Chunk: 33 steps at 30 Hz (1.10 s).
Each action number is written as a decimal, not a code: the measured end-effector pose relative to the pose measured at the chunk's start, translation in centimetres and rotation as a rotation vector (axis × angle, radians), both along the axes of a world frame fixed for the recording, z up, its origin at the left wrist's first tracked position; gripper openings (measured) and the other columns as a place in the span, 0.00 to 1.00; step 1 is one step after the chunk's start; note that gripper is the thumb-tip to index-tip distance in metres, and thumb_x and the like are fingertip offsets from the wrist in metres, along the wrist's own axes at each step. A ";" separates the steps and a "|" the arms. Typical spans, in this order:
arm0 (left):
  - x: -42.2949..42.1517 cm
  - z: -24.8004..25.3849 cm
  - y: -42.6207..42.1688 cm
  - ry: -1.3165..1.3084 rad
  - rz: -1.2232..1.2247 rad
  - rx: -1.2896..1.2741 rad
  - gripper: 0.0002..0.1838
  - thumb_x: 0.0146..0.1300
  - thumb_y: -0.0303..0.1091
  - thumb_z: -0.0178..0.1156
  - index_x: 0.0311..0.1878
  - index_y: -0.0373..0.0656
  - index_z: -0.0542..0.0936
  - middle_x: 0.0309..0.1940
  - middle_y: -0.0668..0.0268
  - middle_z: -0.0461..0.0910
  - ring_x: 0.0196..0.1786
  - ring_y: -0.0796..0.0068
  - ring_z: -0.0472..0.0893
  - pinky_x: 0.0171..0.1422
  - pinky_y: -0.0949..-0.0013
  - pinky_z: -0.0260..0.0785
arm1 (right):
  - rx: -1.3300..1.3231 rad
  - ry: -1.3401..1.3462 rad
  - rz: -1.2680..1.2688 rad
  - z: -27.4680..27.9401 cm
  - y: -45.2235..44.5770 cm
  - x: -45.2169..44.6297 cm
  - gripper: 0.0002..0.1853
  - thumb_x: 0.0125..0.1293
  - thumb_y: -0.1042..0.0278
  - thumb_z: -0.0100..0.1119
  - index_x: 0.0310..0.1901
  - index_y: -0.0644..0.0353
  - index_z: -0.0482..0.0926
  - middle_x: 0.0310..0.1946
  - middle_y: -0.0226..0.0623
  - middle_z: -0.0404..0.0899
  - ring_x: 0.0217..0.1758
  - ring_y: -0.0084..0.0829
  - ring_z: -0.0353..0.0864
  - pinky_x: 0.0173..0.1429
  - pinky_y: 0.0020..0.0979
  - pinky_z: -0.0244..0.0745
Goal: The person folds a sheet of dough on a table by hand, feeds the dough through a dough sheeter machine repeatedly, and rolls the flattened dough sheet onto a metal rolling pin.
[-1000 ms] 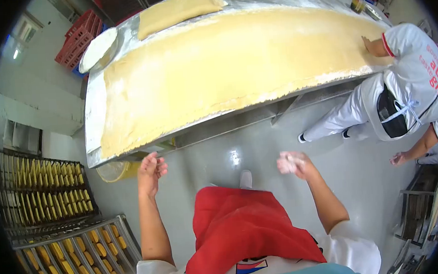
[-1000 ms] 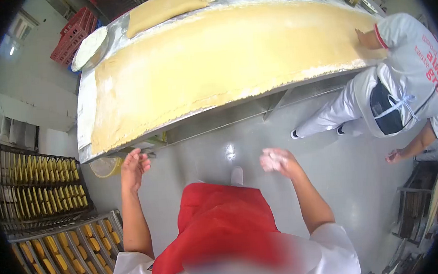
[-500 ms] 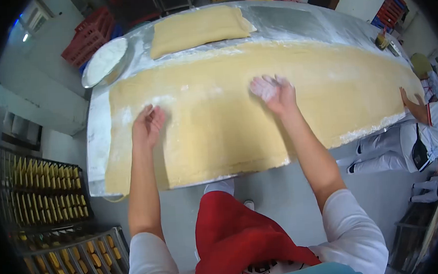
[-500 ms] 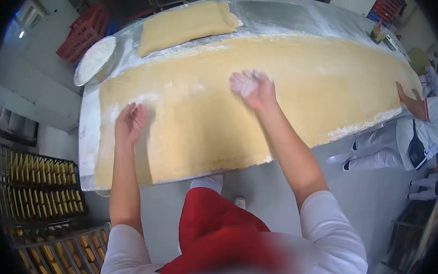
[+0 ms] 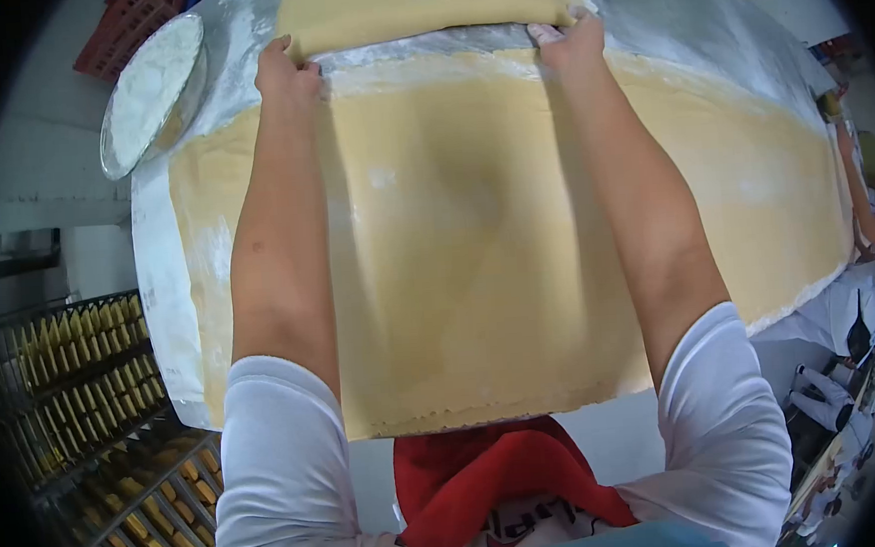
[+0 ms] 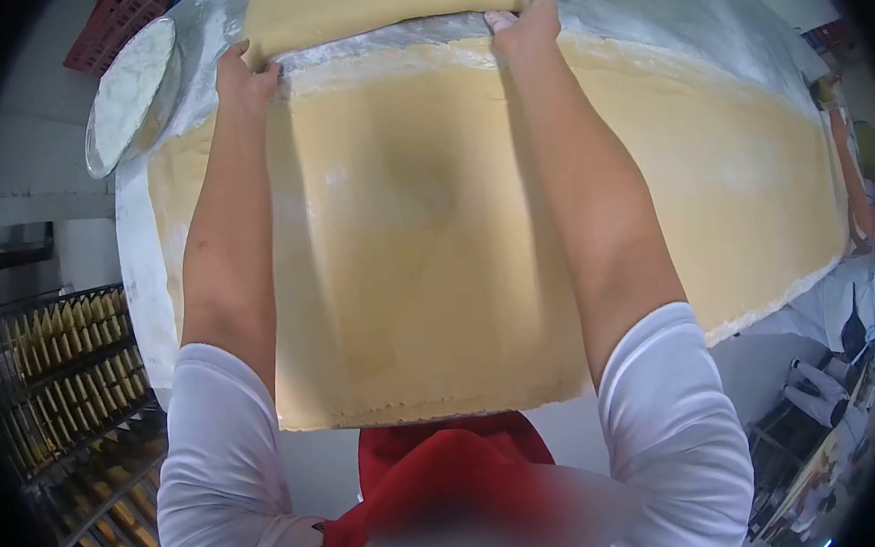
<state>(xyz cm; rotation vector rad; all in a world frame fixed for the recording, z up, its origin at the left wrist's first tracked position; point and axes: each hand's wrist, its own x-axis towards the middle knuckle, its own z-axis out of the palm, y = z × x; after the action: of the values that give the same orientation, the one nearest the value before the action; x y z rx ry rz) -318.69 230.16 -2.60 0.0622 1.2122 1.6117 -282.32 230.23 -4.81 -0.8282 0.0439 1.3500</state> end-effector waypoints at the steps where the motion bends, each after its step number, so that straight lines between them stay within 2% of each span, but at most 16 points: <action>1: 0.4 0.6 0.5 0.007 -0.004 -0.011 0.21 0.60 0.28 0.60 0.55 0.35 0.68 0.42 0.56 0.68 0.36 0.66 0.68 0.34 0.61 0.68 | -0.034 -0.077 -0.103 0.1 0.6 -0.3 0.25 0.70 0.59 0.45 0.62 0.69 0.61 0.62 0.56 0.65 0.64 0.52 0.68 0.69 0.56 0.66; 4: 1.8 1.3 1.9 0.010 0.079 0.067 0.18 0.62 0.30 0.58 0.54 0.38 0.71 0.45 0.58 0.73 0.39 0.67 0.71 0.36 0.62 0.67 | -0.037 0.107 0.020 -1.8 4.3 1.4 0.21 0.71 0.63 0.46 0.60 0.68 0.63 0.56 0.50 0.72 0.55 0.50 0.76 0.61 0.54 0.75; 6: -0.3 0.1 3.5 0.062 -0.157 -0.006 0.21 0.64 0.37 0.57 0.59 0.41 0.70 0.55 0.56 0.74 0.51 0.60 0.75 0.54 0.57 0.68 | 0.096 0.019 0.037 -1.7 5.2 0.6 0.23 0.69 0.59 0.51 0.61 0.62 0.67 0.57 0.47 0.75 0.59 0.49 0.76 0.62 0.61 0.71; 7: -0.3 0.1 3.3 0.065 -0.157 -0.016 0.21 0.64 0.37 0.57 0.59 0.41 0.70 0.55 0.56 0.74 0.51 0.60 0.75 0.54 0.57 0.68 | 0.224 -0.065 0.058 -1.6 5.5 -0.3 0.24 0.67 0.56 0.56 0.62 0.56 0.72 0.58 0.44 0.78 0.63 0.48 0.76 0.63 0.68 0.68; 9: 0.5 1.3 2.6 0.294 -0.290 0.052 0.20 0.67 0.38 0.55 0.60 0.42 0.70 0.54 0.57 0.76 0.52 0.58 0.77 0.53 0.56 0.72 | 0.198 -0.066 0.112 1.1 3.3 -2.3 0.22 0.68 0.58 0.55 0.61 0.55 0.72 0.57 0.44 0.78 0.62 0.46 0.77 0.60 0.65 0.71; 13: 1.3 0.2 3.9 -0.035 -0.394 0.219 0.21 0.69 0.38 0.56 0.61 0.40 0.69 0.56 0.56 0.75 0.57 0.55 0.77 0.56 0.48 0.75 | 0.089 -0.179 0.109 2.2 3.1 -4.4 0.18 0.67 0.67 0.53 0.58 0.54 0.74 0.57 0.44 0.78 0.54 0.46 0.82 0.51 0.59 0.80; 16: 2.5 -1.8 5.3 0.074 -0.078 0.154 0.22 0.67 0.32 0.59 0.61 0.36 0.68 0.57 0.52 0.74 0.57 0.51 0.79 0.55 0.43 0.77 | 0.035 -0.311 0.045 0.5 4.4 -4.6 0.16 0.66 0.73 0.53 0.56 0.60 0.73 0.54 0.48 0.78 0.50 0.49 0.83 0.45 0.58 0.83; 18: 3.0 -0.1 5.1 0.072 0.149 -0.007 0.37 0.52 0.11 0.64 0.65 0.28 0.59 0.58 0.46 0.72 0.50 0.49 0.81 0.51 0.46 0.82 | -0.022 -0.401 0.037 0.9 4.5 -4.2 0.18 0.68 0.71 0.51 0.58 0.64 0.68 0.54 0.47 0.76 0.48 0.49 0.82 0.48 0.54 0.82; 19: 2.7 0.6 5.4 0.066 0.158 0.013 0.37 0.52 0.11 0.64 0.65 0.28 0.59 0.58 0.46 0.72 0.50 0.49 0.81 0.51 0.46 0.82 | -0.092 -0.484 0.030 2.0 4.6 -4.3 0.20 0.71 0.69 0.50 0.61 0.67 0.63 0.54 0.46 0.74 0.47 0.48 0.81 0.50 0.50 0.82; 22: 1.8 2.1 7.2 0.236 0.115 0.230 0.36 0.52 0.13 0.66 0.64 0.26 0.59 0.57 0.46 0.73 0.49 0.51 0.82 0.50 0.50 0.82 | -0.071 -0.554 -0.055 5.8 6.4 -4.0 0.19 0.68 0.75 0.54 0.59 0.66 0.68 0.53 0.45 0.76 0.46 0.43 0.83 0.44 0.46 0.84; 24: -0.4 3.1 10.6 0.454 -0.030 0.243 0.26 0.60 0.23 0.64 0.60 0.30 0.67 0.54 0.52 0.76 0.49 0.57 0.83 0.49 0.52 0.81 | 0.069 -0.538 -0.050 7.9 6.7 -3.1 0.17 0.67 0.76 0.54 0.56 0.66 0.70 0.52 0.48 0.77 0.47 0.48 0.83 0.43 0.52 0.84; 26: 1.8 9.7 5.3 0.517 -0.088 0.351 0.15 0.56 0.23 0.61 0.47 0.29 0.78 0.42 0.50 0.82 0.41 0.54 0.84 0.46 0.55 0.78 | 0.222 -0.575 -0.037 10.9 5.7 -2.3 0.15 0.65 0.79 0.51 0.53 0.69 0.71 0.48 0.53 0.78 0.48 0.52 0.83 0.44 0.57 0.84; 27: -5.9 4.5 11.9 0.058 -0.301 0.499 0.17 0.59 0.21 0.61 0.52 0.29 0.74 0.45 0.49 0.80 0.45 0.52 0.83 0.50 0.53 0.79 | 0.210 -0.580 -0.039 12.4 3.8 -2.0 0.15 0.65 0.79 0.51 0.53 0.69 0.71 0.48 0.53 0.78 0.48 0.52 0.83 0.44 0.57 0.84; 28: 1.9 12.5 1.3 0.374 -0.206 0.452 0.13 0.62 0.22 0.60 0.49 0.32 0.76 0.45 0.52 0.80 0.47 0.54 0.82 0.53 0.53 0.78 | 0.169 -0.522 0.027 14.2 1.6 -1.8 0.16 0.65 0.79 0.51 0.55 0.68 0.70 0.48 0.53 0.78 0.48 0.52 0.83 0.45 0.56 0.84; 30: -1.5 12.6 0.2 0.387 -0.266 0.347 0.23 0.62 0.23 0.62 0.59 0.30 0.69 0.52 0.53 0.78 0.53 0.58 0.81 0.56 0.52 0.78 | 0.249 -0.476 0.166 13.6 0.4 1.1 0.20 0.67 0.74 0.54 0.60 0.67 0.65 0.52 0.54 0.76 0.50 0.55 0.82 0.42 0.62 0.83; 33: -0.3 13.8 -8.6 0.359 -0.174 0.306 0.18 0.58 0.18 0.64 0.52 0.28 0.75 0.45 0.55 0.81 0.46 0.64 0.83 0.45 0.61 0.78 | 0.163 -0.540 0.214 12.6 -7.2 4.3 0.16 0.65 0.77 0.60 0.54 0.64 0.74 0.47 0.43 0.81 0.46 0.38 0.83 0.40 0.43 0.83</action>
<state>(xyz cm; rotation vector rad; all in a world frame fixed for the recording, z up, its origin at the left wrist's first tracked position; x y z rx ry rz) -319.00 221.59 11.22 0.6580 1.1770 1.6620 -277.99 223.07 7.78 -1.0537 -0.5830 1.2664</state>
